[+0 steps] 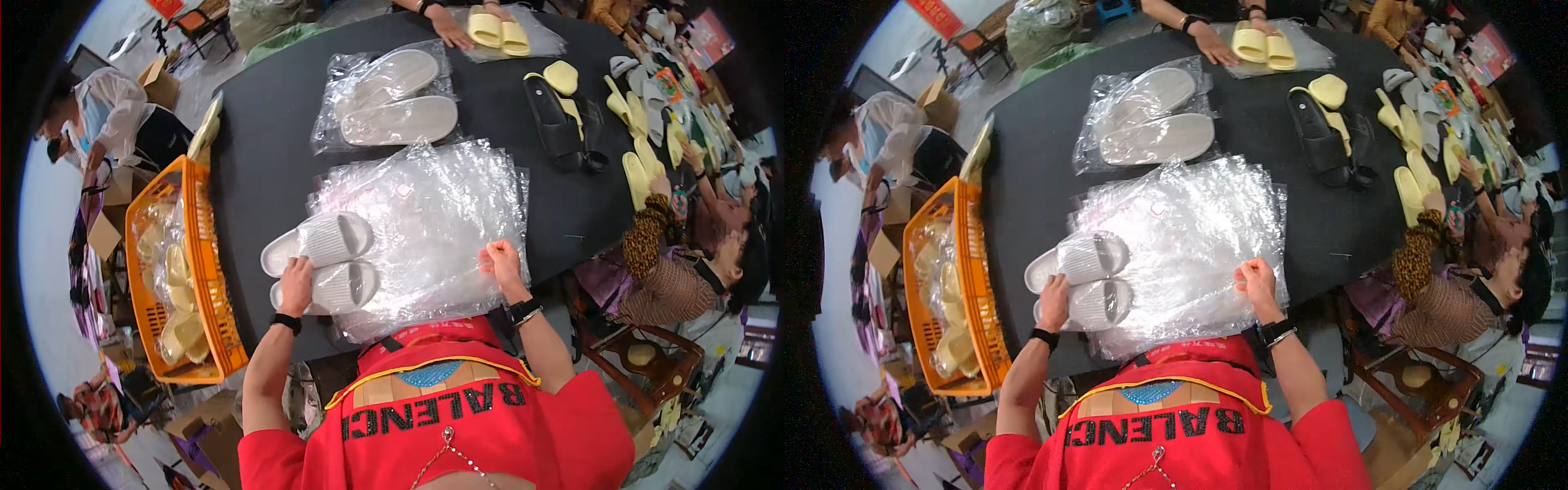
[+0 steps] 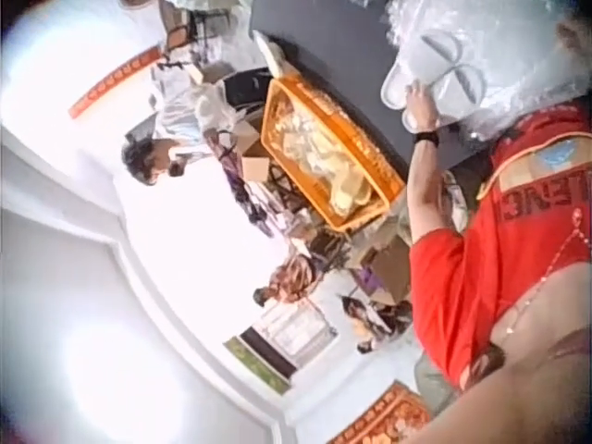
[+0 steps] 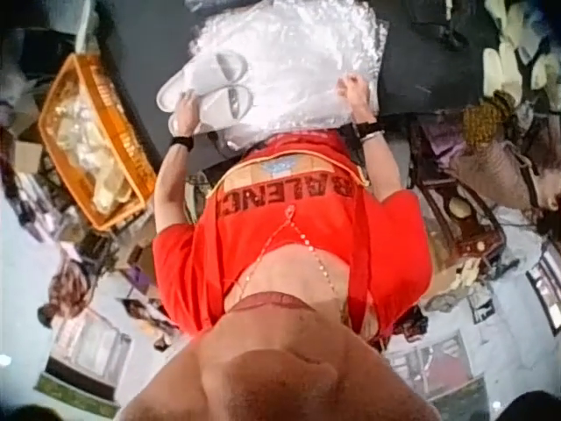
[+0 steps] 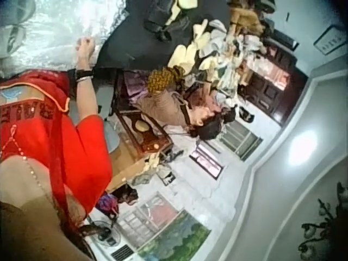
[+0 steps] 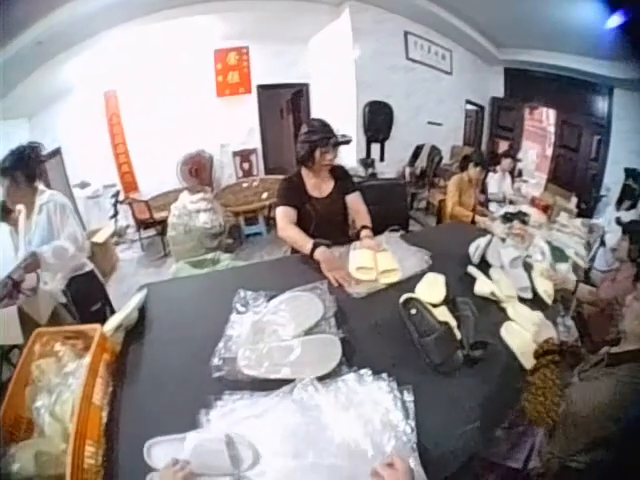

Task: The recorder packages various colors of shoes into plastic bags at a shared work table in a shoe manufacturing environment.

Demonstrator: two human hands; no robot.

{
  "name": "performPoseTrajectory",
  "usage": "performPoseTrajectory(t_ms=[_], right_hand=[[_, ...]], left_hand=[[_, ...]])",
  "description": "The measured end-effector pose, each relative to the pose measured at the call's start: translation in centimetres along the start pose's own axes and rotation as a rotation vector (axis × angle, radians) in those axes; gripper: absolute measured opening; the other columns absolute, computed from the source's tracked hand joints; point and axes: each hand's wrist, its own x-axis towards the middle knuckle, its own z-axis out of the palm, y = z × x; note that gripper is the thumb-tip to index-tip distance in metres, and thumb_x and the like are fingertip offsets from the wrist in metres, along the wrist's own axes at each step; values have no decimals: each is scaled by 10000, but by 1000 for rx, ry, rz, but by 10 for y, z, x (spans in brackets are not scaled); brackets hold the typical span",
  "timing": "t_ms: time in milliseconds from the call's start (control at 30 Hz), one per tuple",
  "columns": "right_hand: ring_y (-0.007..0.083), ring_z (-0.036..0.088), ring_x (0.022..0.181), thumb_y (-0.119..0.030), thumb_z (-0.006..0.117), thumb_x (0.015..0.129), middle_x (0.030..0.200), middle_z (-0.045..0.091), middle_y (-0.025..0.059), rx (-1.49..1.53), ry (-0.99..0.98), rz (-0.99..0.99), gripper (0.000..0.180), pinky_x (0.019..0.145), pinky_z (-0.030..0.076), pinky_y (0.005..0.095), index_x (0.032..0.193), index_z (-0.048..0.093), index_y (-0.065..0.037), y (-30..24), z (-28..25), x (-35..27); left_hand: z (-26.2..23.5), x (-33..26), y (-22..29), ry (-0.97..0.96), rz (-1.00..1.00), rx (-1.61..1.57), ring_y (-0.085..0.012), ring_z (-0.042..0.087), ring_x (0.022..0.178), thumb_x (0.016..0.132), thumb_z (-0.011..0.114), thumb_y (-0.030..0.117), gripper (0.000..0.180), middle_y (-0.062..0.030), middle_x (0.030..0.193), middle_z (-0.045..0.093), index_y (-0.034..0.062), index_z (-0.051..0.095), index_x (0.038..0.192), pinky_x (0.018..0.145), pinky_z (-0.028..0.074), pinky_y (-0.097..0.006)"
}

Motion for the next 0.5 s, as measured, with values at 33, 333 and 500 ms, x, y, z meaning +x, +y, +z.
performPoseTrajectory(t_ms=[33, 333, 500], right_hand=[[153, 603, 691, -155, 489, 869, 796, 598, 87, 23, 5, 4, 114, 523, 487, 250, 897, 493, -44, 2, 2, 2], [152, 598, 640, -136, 492, 846, 817, 622, 92, -401, 90, -283, 307, 528, 472, 280, 1148, 471, -90, -28, -11, -24], [247, 555, 688, -149, 550, 758, 792, 620, 57, -1078, 164, -848, 200, 628, 388, 358, 937, 632, -114, -17, -18, -31]], left_hand=[[-5, -13, -13, 19, -69, 28, -356, 476, 856, 657, 489, -39, 183, -169, 879, 526, 3, 513, 834, 727, 416, -430], [-124, -22, -64, 636, -536, -568, -231, 526, 956, 764, 454, -17, 332, -148, 1010, 563, -23, 492, 1094, 843, 395, -311], [-132, 74, 49, 425, -60, -194, -327, 529, 900, 640, 608, 29, 397, -156, 970, 543, 4, 514, 1025, 785, 435, -379]])
